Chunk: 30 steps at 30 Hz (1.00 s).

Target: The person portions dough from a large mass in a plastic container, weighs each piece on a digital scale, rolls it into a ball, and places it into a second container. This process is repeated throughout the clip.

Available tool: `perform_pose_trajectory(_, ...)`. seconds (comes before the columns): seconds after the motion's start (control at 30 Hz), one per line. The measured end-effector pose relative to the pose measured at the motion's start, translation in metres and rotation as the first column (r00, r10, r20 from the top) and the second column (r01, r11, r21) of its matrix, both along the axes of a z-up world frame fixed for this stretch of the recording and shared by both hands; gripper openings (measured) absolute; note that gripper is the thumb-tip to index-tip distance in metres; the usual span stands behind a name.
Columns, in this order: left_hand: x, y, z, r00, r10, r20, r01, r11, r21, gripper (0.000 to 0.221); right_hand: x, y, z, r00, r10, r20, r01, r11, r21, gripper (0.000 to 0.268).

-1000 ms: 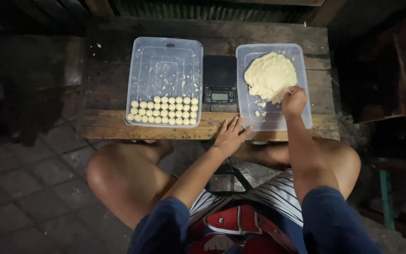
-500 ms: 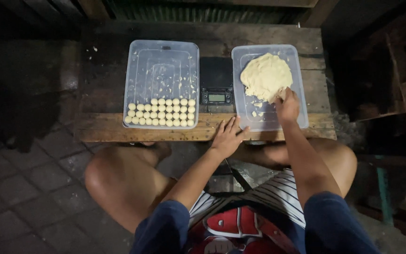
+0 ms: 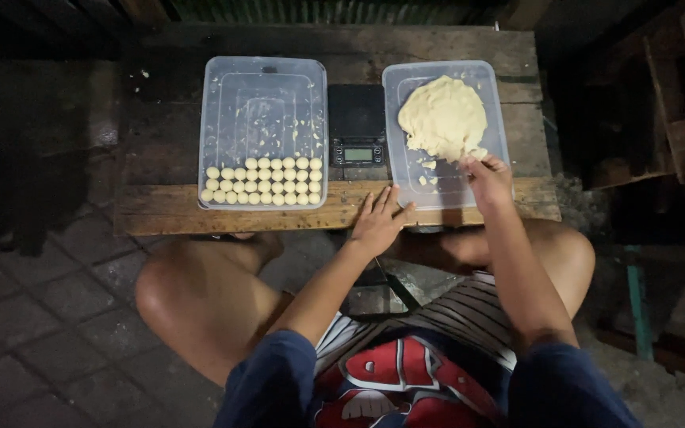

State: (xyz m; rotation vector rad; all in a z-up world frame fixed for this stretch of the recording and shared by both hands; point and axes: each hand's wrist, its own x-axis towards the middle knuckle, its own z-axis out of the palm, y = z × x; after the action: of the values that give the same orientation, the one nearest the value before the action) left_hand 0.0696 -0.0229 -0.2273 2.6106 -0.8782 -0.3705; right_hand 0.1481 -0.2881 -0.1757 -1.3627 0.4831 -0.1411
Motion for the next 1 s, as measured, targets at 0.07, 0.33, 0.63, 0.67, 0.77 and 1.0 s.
perform_pose_trajectory(0.07,0.001,0.001,0.005,1.0,0.007,-0.002,-0.007,1.0,0.002,0.064,-0.009,0.014,0.018,0.997,-0.08,0.011,0.076,0.975,0.21,0.02)
perform_pose_trajectory(0.33,0.019,0.005,0.065,0.951,0.128,-0.281,-0.178,0.971,-0.158,0.052,-0.047,0.06,0.06,1.0,-0.008,-0.003,0.009,0.987,0.162,0.019)
perform_pose_trajectory(0.63,0.008,-0.021,0.083,0.392,-0.112,-0.913,-0.876,0.259,-0.408,0.078,-0.085,0.094,0.03,0.97,0.239,0.044,-0.223,0.948,-0.228,0.014)
perform_pose_trajectory(0.67,0.011,-0.025,0.062,0.52,-0.01,-0.854,-0.8,0.343,-0.492,0.065,-0.083,0.084,0.008,0.952,0.288,0.1,-0.237,0.906,-0.35,0.016)
perform_pose_trajectory(0.77,0.01,-0.011,0.074,0.454,-0.068,-0.888,-0.802,0.402,-0.441,0.052,-0.089,0.091,0.028,0.951,0.305,0.056,-0.299,0.949,-0.097,0.021)
perform_pose_trajectory(1.0,0.036,0.025,0.099,0.594,0.32,-0.739,-0.736,0.588,-0.337,0.041,-0.09,0.081,0.0,0.939,0.345,0.007,-0.334,0.915,-0.225,0.034)
